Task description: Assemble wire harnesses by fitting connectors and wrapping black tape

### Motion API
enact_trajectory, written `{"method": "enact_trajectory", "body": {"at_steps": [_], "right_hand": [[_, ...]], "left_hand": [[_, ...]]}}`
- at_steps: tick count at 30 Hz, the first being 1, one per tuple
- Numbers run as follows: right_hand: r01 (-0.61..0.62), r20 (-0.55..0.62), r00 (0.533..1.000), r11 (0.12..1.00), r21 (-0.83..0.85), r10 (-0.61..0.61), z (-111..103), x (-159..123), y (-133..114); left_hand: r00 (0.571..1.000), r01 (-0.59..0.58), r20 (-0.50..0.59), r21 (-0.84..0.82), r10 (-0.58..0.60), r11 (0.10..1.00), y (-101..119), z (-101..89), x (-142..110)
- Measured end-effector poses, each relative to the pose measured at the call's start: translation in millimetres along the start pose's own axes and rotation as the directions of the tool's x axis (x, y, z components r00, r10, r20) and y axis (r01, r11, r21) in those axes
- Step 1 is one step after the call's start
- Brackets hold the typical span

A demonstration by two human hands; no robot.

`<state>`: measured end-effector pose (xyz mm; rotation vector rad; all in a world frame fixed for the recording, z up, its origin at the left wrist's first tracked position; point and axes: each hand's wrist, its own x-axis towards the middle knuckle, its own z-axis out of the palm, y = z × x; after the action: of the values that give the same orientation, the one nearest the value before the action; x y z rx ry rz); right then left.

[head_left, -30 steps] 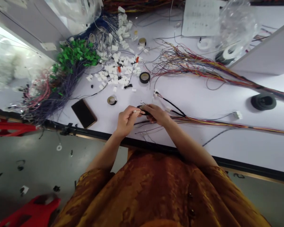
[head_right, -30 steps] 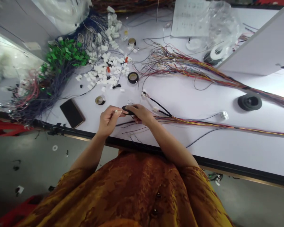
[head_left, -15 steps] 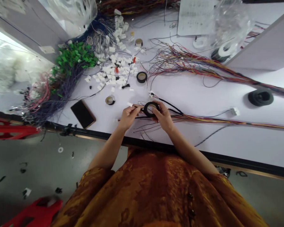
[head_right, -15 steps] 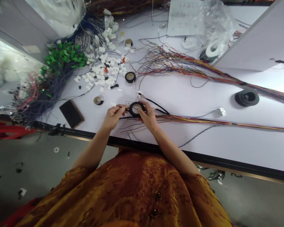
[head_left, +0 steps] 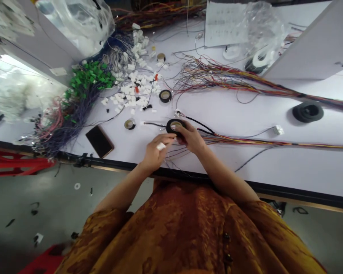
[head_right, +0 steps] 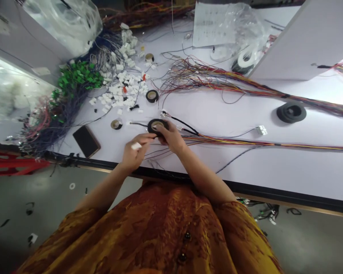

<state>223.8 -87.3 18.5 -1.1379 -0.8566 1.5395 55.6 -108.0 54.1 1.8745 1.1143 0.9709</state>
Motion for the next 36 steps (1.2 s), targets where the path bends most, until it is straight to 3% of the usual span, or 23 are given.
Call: {"method": "enact_trajectory", "body": {"at_steps": [1, 3, 5, 7, 10, 13, 14, 16, 19, 23, 27, 30, 33, 36], "right_hand": [[0.012, -0.033, 0.999, 1.0, -0.015, -0.013, -4, -5, 3], [0.146, -0.076, 0.984, 0.976, -0.163, -0.16, -12, -25, 12], [0.327, 0.016, 0.939, 0.874, -0.359, -0.345, -16, -47, 19], [0.404, 0.096, 0.909, 0.803, -0.438, -0.405, -15, -59, 19], [0.28, -0.01, 0.955, 0.912, -0.299, -0.297, -8, -48, 10], [0.04, -0.012, 0.999, 0.999, -0.009, -0.04, -5, -21, 1], [-0.035, -0.001, 0.999, 0.997, 0.067, 0.035, -6, -15, 0], [-0.15, -0.014, 0.988, 0.969, 0.195, 0.156, -11, -9, 0], [-0.258, 0.004, 0.962, 0.903, 0.343, 0.273, -18, -10, 0], [-0.28, 0.051, 0.959, 0.902, 0.33, 0.279, -18, -10, -5], [-0.155, -0.09, 0.98, 0.968, 0.199, 0.176, -24, -13, -1], [-0.088, -0.131, 0.987, 0.994, 0.069, 0.096, -35, -22, 8], [-0.062, -0.132, 0.989, 0.998, 0.005, 0.063, -43, -27, 13], [-0.028, -0.13, 0.991, 0.997, -0.066, 0.02, -44, -32, 18]], "left_hand": [[0.991, 0.073, -0.106, -0.07, -0.08, 0.995, -6, 2.0, 3], [0.927, 0.224, -0.241, -0.257, -0.287, 0.94, -16, 4.6, 11], [0.877, 0.317, -0.224, -0.399, -0.426, 0.861, -18, 5.3, 20], [0.891, 0.338, -0.153, -0.404, -0.427, 0.85, -10, 4.8, 22], [0.974, 0.224, 0.008, -0.144, -0.226, 0.964, 11, 3.1, 15], [0.986, 0.065, 0.15, 0.074, -0.075, 0.995, 21, 2.4, 1], [0.987, 0.072, 0.138, 0.076, -0.082, 0.995, 19, 3.0, -2], [0.987, 0.161, 0.013, -0.032, -0.16, 0.986, 10, 5.5, -6], [0.936, 0.255, -0.16, -0.3, -0.312, 0.919, -4, 12.6, -9], [0.926, 0.281, -0.126, -0.395, -0.355, 0.874, -13, 19.4, -9], [0.857, 0.285, -0.191, -0.596, -0.478, 0.751, -30, 16.6, -3], [0.846, 0.338, -0.1, -0.657, -0.523, 0.673, -44, 16.5, 1], [0.895, 0.387, 0.037, -0.559, -0.445, 0.733, -48, 22.0, 6], [0.935, 0.341, 0.046, -0.393, -0.352, 0.854, -44, 27.9, 16]]}}
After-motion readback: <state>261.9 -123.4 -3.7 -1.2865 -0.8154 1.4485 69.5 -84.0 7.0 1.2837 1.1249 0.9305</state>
